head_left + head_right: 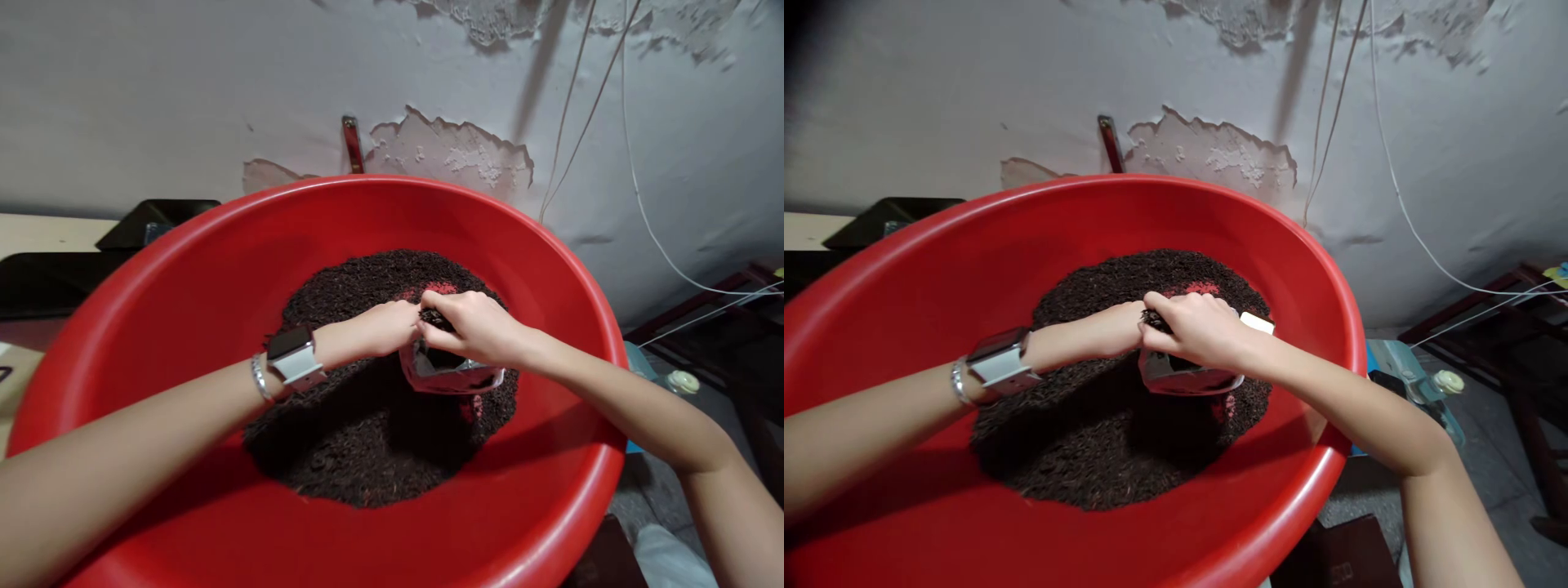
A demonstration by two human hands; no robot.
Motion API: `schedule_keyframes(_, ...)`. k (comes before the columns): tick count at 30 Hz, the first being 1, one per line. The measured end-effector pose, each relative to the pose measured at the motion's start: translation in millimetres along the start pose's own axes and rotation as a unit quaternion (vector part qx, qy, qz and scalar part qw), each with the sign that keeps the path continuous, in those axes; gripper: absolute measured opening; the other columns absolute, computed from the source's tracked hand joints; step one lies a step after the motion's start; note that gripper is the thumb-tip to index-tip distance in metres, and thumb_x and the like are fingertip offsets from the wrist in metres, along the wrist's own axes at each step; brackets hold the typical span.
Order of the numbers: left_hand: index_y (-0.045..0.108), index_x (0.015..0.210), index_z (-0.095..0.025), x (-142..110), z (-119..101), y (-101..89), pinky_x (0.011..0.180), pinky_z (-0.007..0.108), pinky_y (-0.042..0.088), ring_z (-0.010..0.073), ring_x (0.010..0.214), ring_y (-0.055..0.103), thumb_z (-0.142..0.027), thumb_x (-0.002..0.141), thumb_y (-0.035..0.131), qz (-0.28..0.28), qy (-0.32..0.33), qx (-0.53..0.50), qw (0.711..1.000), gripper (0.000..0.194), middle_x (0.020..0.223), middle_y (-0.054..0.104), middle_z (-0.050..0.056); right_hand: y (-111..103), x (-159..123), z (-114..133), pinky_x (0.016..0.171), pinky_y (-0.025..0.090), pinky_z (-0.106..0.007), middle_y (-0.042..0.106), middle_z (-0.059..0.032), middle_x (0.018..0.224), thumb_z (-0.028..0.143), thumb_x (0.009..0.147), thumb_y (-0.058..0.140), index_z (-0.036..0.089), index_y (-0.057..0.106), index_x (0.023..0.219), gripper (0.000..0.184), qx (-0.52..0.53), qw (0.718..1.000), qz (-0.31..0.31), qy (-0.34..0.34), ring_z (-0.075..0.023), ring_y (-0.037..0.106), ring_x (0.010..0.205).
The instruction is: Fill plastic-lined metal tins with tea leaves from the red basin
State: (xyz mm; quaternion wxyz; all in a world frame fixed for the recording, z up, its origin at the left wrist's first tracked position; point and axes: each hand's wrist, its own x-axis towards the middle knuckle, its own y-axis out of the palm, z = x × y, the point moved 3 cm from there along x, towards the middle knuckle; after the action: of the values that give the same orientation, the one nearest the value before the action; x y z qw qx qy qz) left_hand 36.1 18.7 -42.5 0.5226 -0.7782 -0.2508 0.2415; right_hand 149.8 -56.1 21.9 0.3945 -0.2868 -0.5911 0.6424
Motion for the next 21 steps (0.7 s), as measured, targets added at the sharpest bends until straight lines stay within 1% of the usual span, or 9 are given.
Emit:
schedule_keyframes(2, 0.061, 0.095, -0.017, -0.5, -1.5, -1.2, 0.071, 0.027, 0.047, 0.0197, 0.079, 0.062, -0.021, 0.08, 0.041, 0.015, -0.008, 0.017, 1.0, 0.025, 0.091, 0.068, 0.007, 6.8, 4.3, -7.4, 0.061, 0.034, -0.025, 0.062, -0.0079, 0.09, 0.038, 0.091, 0.038, 0.015, 0.049, 0.102, 0.027, -0.032, 0.999, 0.019, -0.001, -0.0165, 0.057, 0.074)
schedule_keyframes(5, 0.058, 0.102, -0.017, -2.3, -4.7, -5.0, 0.074, 0.028, 0.047, 0.0204, 0.084, 0.063, -0.016, 0.079, 0.038, 0.018, -0.019, 0.03, 0.999, 0.031, 0.101, 0.067, 0.009, 15.5, 6.4, -12.1, 0.061, 0.035, -0.026, 0.061, -0.0104, 0.103, 0.035, 0.087, 0.048, 0.015, 0.047, 0.106, 0.027, -0.044, 0.997, 0.053, -0.017, -0.0183, 0.058, 0.082)
schedule_keyframes(7, 0.057, 0.104, -0.016, -3.8, -7.0, -6.7, 0.077, 0.029, 0.047, 0.0212, 0.087, 0.063, -0.016, 0.08, 0.036, 0.019, -0.02, 0.033, 0.999, 0.032, 0.105, 0.066, 0.01, 16.3, 5.6, -13.8, 0.062, 0.036, -0.026, 0.06, -0.0103, 0.105, 0.031, 0.084, 0.054, 0.014, 0.047, 0.108, 0.03, -0.042, 0.996, 0.07, -0.02, -0.0187, 0.058, 0.086)
schedule_keyframes(9, 0.055, 0.104, -0.015, -5.1, -9.1, -7.6, 0.077, 0.03, 0.047, 0.0218, 0.087, 0.063, -0.021, 0.085, 0.033, 0.018, -0.014, 0.032, 0.999, 0.03, 0.104, 0.066, 0.011, 12.5, 3.6, -15.1, 0.06, 0.035, -0.025, 0.06, -0.0093, 0.103, 0.03, 0.083, 0.056, 0.015, 0.049, 0.107, 0.03, -0.051, 0.996, 0.077, -0.014, -0.0186, 0.058, 0.085)
schedule_keyframes(12, 0.055, 0.103, -0.017, -5.6, -8.8, -6.5, 0.073, 0.03, 0.046, 0.0216, 0.083, 0.063, -0.032, 0.092, 0.027, 0.012, -0.008, 0.034, 0.999, 0.034, 0.096, 0.067, 0.01, 1.0, -0.8, -13.5, 0.055, 0.031, -0.024, 0.061, -0.0066, 0.096, 0.034, 0.085, 0.053, 0.016, 0.053, 0.101, 0.024, -0.069, 0.996, 0.056, -0.011, -0.0164, 0.058, 0.077)
schedule_keyframes(15, 0.057, 0.099, -0.018, -3.0, -2.7, -1.3, 0.071, 0.029, 0.046, 0.0213, 0.082, 0.063, -0.035, 0.092, 0.027, 0.011, -0.002, 0.03, 0.999, 0.035, 0.095, 0.067, 0.008, -11.2, -6.4, -3.7, 0.055, 0.031, -0.024, 0.059, -0.0053, 0.091, 0.034, 0.089, 0.045, 0.016, 0.056, 0.094, 0.022, -0.07, 0.997, -0.002, -0.019, -0.0138, 0.056, 0.073)
schedule_keyframes(17, 0.056, 0.102, -0.019, -0.7, 1.3, 2.1, 0.07, 0.029, 0.046, 0.0217, 0.083, 0.063, -0.037, 0.091, 0.031, 0.01, 0.006, 0.024, 1.0, 0.033, 0.095, 0.066, 0.008, -13.6, -11.0, 8.5, 0.057, 0.033, -0.025, 0.059, -0.0057, 0.091, 0.032, 0.091, 0.04, 0.015, 0.056, 0.092, 0.023, -0.059, 0.997, -0.018, -0.049, -0.0134, 0.055, 0.074)
schedule_keyframes(18, 0.055, 0.105, -0.019, 0.2, 2.5, 2.9, 0.07, 0.029, 0.046, 0.0219, 0.083, 0.063, -0.038, 0.09, 0.031, 0.007, 0.005, 0.025, 1.0, 0.033, 0.095, 0.067, 0.008, -11.9, -13.6, 16.2, 0.059, 0.034, -0.025, 0.058, -0.0058, 0.091, 0.032, 0.092, 0.039, 0.015, 0.056, 0.091, 0.024, -0.049, 0.996, -0.012, -0.079, -0.0133, 0.055, 0.075)
schedule_keyframes(21, 0.051, 0.112, -0.019, -0.2, 0.7, 0.4, 0.071, 0.029, 0.046, 0.022, 0.082, 0.064, -0.04, 0.091, 0.029, -0.005, -0.006, 0.03, 1.0, 0.036, 0.093, 0.067, 0.009, 7.2, -22.6, 39.5, 0.058, 0.037, -0.025, 0.059, -0.0058, 0.092, 0.034, 0.091, 0.038, 0.015, 0.055, 0.096, 0.026, -0.015, 0.98, 0.057, -0.191, -0.0134, 0.055, 0.072)
